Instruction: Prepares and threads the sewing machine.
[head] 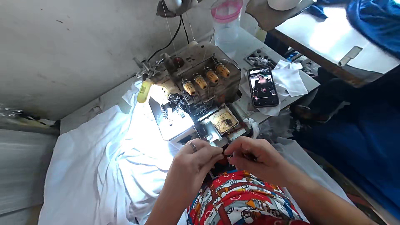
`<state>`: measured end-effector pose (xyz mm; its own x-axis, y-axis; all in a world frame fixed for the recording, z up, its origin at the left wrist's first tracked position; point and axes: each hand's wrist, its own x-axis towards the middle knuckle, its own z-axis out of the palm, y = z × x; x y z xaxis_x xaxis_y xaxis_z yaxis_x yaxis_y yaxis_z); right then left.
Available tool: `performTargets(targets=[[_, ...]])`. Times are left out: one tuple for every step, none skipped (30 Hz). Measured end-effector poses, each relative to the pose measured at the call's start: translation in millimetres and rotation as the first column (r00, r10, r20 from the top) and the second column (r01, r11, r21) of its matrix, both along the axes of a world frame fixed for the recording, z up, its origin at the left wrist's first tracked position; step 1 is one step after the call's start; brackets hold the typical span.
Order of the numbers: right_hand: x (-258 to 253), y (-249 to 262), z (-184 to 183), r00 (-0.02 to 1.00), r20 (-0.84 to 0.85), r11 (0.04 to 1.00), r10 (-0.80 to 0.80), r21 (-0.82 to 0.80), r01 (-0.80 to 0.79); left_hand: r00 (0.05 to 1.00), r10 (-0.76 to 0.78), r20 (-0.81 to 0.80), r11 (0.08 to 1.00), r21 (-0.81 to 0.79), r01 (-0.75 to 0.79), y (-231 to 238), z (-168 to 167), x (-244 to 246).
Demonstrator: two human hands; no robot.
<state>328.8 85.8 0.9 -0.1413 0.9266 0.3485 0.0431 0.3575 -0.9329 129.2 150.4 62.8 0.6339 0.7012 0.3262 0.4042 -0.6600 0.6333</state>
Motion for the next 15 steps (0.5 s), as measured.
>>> performTargets(targets=[[0.8,0.4,-2.4,0.999,-0.031,1.000,0.014,-0.001,-0.014,0.999,-0.016,0.037,1.000,0.019,0.015,1.0,-0.1,-4.7],[2.0,0.8,-4.9,0.996,-0.078,0.999,0.034,-0.011,-0.035,0.996,-0.057,0.072,0.998,0.035,0.055,4.9,-4.0,-12.4],[4.1,1.1,-8.0,0.989,-0.131,0.997,0.064,-0.026,-0.068,0.989,-0.088,0.122,0.996,0.033,0.084,8.1,-6.8,-18.5],[6.9,1.4,-12.1,0.977,-0.192,0.993,0.096,-0.042,-0.106,0.979,-0.102,0.178,0.995,0.008,0.102,9.9,-7.5,-23.6],[10.3,1.7,-17.1,0.957,-0.262,0.987,0.128,-0.060,-0.148,0.968,-0.103,0.230,0.993,-0.034,0.114,11.3,-6.9,-28.3],[14.2,2.0,-23.1,0.931,-0.329,0.978,0.158,-0.078,-0.194,0.954,-0.100,0.283,0.989,-0.080,0.128,12.7,-6.3,-32.9],[18.5,2.3,-29.9,0.904,-0.387,0.967,0.181,-0.100,-0.236,0.938,-0.097,0.332,0.982,-0.123,0.145,14.2,-5.8,-37.3],[22.5,1.9,-37.4,0.879,-0.438,0.953,0.190,-0.132,-0.272,0.924,-0.092,0.371,0.974,-0.158,0.160,15.7,-5.7,-41.6],[26.6,1.1,-46.0,0.856,-0.479,0.936,0.195,-0.168,-0.308,0.910,-0.087,0.405,0.966,-0.191,0.177,17.0,-5.9,-45.6],[30.2,-0.4,-55.0,0.844,-0.501,0.919,0.189,-0.213,-0.332,0.893,-0.086,0.443,0.953,-0.224,0.203,18.0,-6.4,-49.2],[32.7,-2.8,-63.3,0.854,-0.493,0.903,0.165,-0.272,-0.332,0.874,-0.090,0.478,0.938,-0.254,0.236,19.0,-7.0,-52.5],[34.1,-5.9,-70.7,0.881,-0.455,0.891,0.129,-0.337,-0.304,0.860,-0.093,0.501,0.926,-0.274,0.260,19.6,-7.3,-55.1],[34.6,-9.1,-77.1,0.919,-0.384,0.883,0.093,-0.395,-0.255,0.855,-0.096,0.510,0.920,-0.283,0.272,19.7,-7.3,-56.8],[35.0,-12.2,-82.7,0.953,-0.295,0.883,0.069,-0.427,-0.196,0.856,-0.095,0.507,0.924,-0.276,0.266,19.4,-7.0,-57.3],[34.5,-14.4,-85.4,0.980,-0.192,0.896,0.046,-0.426,-0.126,0.873,-0.095,0.479,0.941,-0.243,0.236,18.6,-6.4,-56.7]])
